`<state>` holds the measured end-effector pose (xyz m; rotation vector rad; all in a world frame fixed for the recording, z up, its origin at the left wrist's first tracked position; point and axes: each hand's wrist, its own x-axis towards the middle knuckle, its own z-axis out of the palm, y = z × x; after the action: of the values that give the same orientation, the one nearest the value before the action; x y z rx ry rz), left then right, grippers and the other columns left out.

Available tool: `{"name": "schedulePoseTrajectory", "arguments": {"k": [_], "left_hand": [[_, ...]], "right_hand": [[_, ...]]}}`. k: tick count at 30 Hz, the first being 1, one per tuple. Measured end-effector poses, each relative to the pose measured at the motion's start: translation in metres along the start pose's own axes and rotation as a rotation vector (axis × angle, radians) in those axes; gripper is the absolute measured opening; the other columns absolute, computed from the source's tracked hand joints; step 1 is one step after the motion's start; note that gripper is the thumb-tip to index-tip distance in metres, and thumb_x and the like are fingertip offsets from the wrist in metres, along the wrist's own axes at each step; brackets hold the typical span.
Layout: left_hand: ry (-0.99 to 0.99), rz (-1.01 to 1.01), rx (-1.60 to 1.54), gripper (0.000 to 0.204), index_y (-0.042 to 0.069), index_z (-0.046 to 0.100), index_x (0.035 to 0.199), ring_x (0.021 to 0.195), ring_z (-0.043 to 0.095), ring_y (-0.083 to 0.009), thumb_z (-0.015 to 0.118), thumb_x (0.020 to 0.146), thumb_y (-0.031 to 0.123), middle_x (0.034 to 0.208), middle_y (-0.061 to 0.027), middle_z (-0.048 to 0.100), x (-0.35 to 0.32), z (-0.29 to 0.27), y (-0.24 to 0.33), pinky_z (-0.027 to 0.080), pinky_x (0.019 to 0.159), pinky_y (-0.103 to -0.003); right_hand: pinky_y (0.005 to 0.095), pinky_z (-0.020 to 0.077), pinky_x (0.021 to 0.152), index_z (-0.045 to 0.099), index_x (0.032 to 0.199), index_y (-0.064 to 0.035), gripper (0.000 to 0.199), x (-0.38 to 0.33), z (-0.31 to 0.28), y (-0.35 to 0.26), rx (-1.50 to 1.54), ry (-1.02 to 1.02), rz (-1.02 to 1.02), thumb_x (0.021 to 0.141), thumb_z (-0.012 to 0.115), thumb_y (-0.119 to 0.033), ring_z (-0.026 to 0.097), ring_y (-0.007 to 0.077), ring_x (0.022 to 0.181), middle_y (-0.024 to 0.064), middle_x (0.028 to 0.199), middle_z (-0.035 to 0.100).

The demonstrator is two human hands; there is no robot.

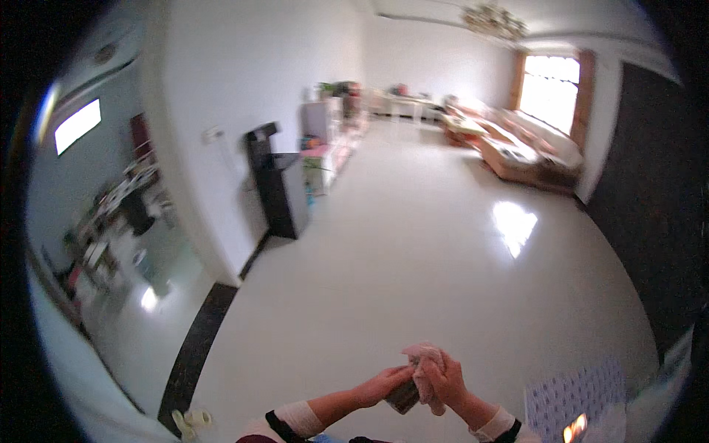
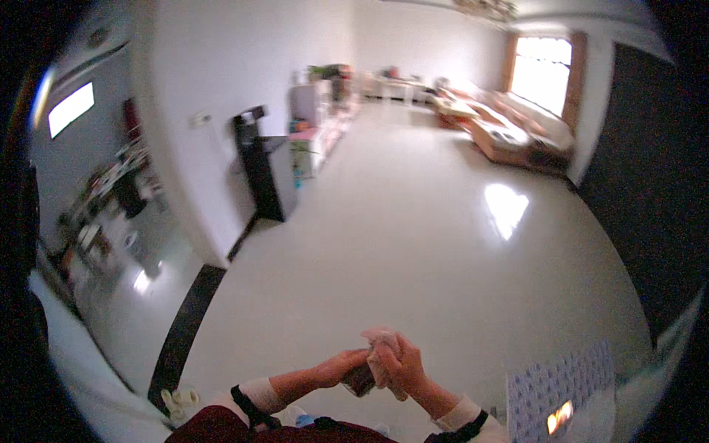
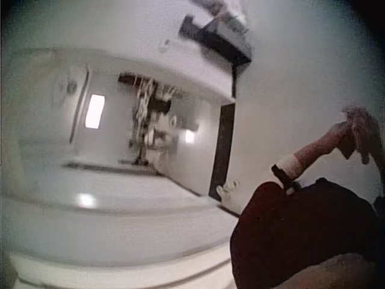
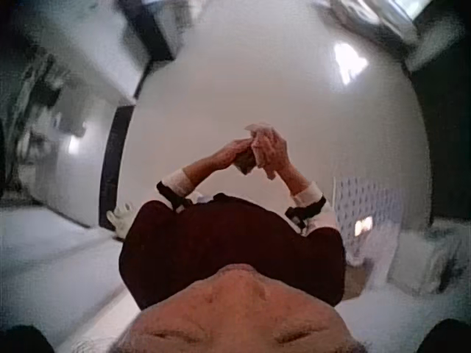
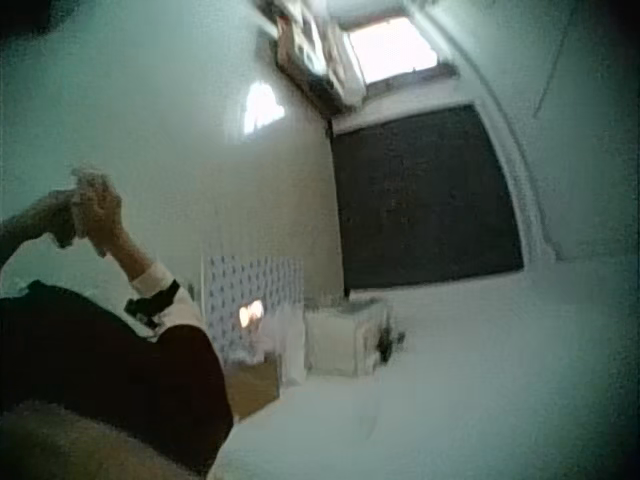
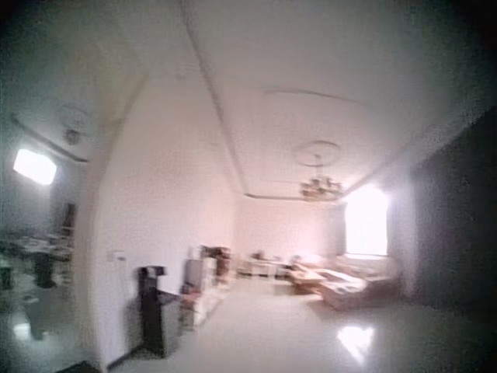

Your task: The person walks through the house, opens a bedroom window, removes a hanging garment, and places it on the bed. They then move to the kitchen, wipe a spice jar and a red appliance with a cloth, and handle a plastic bag of food items.

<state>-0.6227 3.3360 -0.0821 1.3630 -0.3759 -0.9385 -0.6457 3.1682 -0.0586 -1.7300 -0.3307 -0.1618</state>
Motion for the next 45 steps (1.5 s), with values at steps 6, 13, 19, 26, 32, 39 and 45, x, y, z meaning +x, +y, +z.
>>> {"name": "schedulePoseTrajectory", "arguments": {"k": [6,13,19,26,32,39,45], "left_hand": [[0.563,0.166,0.974,0.057,-0.001,0.042,0.117,0.09,0.057,-0.0324,0.054,0.083,0.044,0.1,-0.0202,0.056,-0.101,-0.108,0.016,0.048,0.07,-0.041],[0.757,0.184,1.098,0.063,-0.003,0.037,0.117,0.091,0.055,-0.0381,0.062,0.078,0.039,0.101,-0.024,0.054,-0.228,-0.204,-0.005,0.047,0.076,-0.041],[0.74,0.245,-0.011,0.073,0.005,0.021,0.13,0.095,0.052,-0.0288,0.053,0.083,0.051,0.111,-0.0179,0.05,-0.31,-0.302,-0.02,0.044,0.081,-0.038],[0.659,0.32,-0.371,0.055,0.007,0.046,0.115,0.075,0.056,-0.0127,0.037,0.089,0.055,0.09,-0.0085,0.055,-0.349,-0.436,-0.013,0.046,0.05,-0.022],[1.429,0.244,0.727,0.062,-0.002,0.037,0.122,0.079,0.058,-0.0335,0.055,0.084,0.044,0.089,-0.0203,0.056,-0.378,-0.525,0.033,0.048,0.068,-0.04],[1.547,0.003,0.834,0.065,-0.008,0.034,0.118,0.076,0.056,-0.0358,0.06,0.081,0.037,0.092,-0.0221,0.053,-0.466,-0.625,0.032,0.047,0.063,-0.041],[1.448,0.184,0.372,0.065,0.005,0.028,0.126,0.095,0.056,-0.0316,0.061,0.081,0.039,0.108,-0.0215,0.051,-0.578,-0.728,0.004,0.045,0.079,-0.037]], "right_hand": [[0.0305,0.0461,0.074,0.059,0.102,-0.0022,0.026,0.085,0.153,0.0,0.009,-0.084,0.126,0.086,0.052,-0.023,0.057,0.0165,0.083,0.0095,0.093,0.062],[0.0301,0.0455,0.074,0.057,0.098,0.0017,0.026,0.136,0.319,0.007,0.122,-0.391,0.164,0.084,0.056,-0.02,0.055,0.0141,0.083,0.0074,0.09,0.061],[0.0282,0.045,0.071,0.058,0.092,0.0023,0.02,0.21,0.428,-0.028,0.262,-0.686,0.024,0.085,0.051,-0.015,0.055,0.0138,0.077,0.0069,0.084,0.06],[0.0287,0.0458,0.07,0.06,0.092,0.002,0.031,0.316,0.56,-0.031,0.335,-0.858,-0.131,0.088,0.047,-0.027,0.056,0.0158,0.075,0.0076,0.082,0.06],[0.0272,0.0441,0.071,0.06,0.094,0.0001,0.039,0.395,0.67,-0.028,0.625,-0.71,0.039,0.092,0.038,-0.032,0.054,0.015,0.076,0.007,0.084,0.059],[0.034,0.0459,0.079,0.049,0.093,-0.0021,0.032,0.453,0.832,-0.015,0.841,-1.089,0.342,0.092,0.038,-0.032,0.056,0.0214,0.083,0.0115,0.093,0.057],[0.0368,0.0432,0.085,0.048,0.098,-0.0006,0.037,0.468,0.981,-0.019,0.879,-1.237,0.476,0.091,0.037,-0.035,0.054,0.0243,0.092,0.0161,0.101,0.056]]}}
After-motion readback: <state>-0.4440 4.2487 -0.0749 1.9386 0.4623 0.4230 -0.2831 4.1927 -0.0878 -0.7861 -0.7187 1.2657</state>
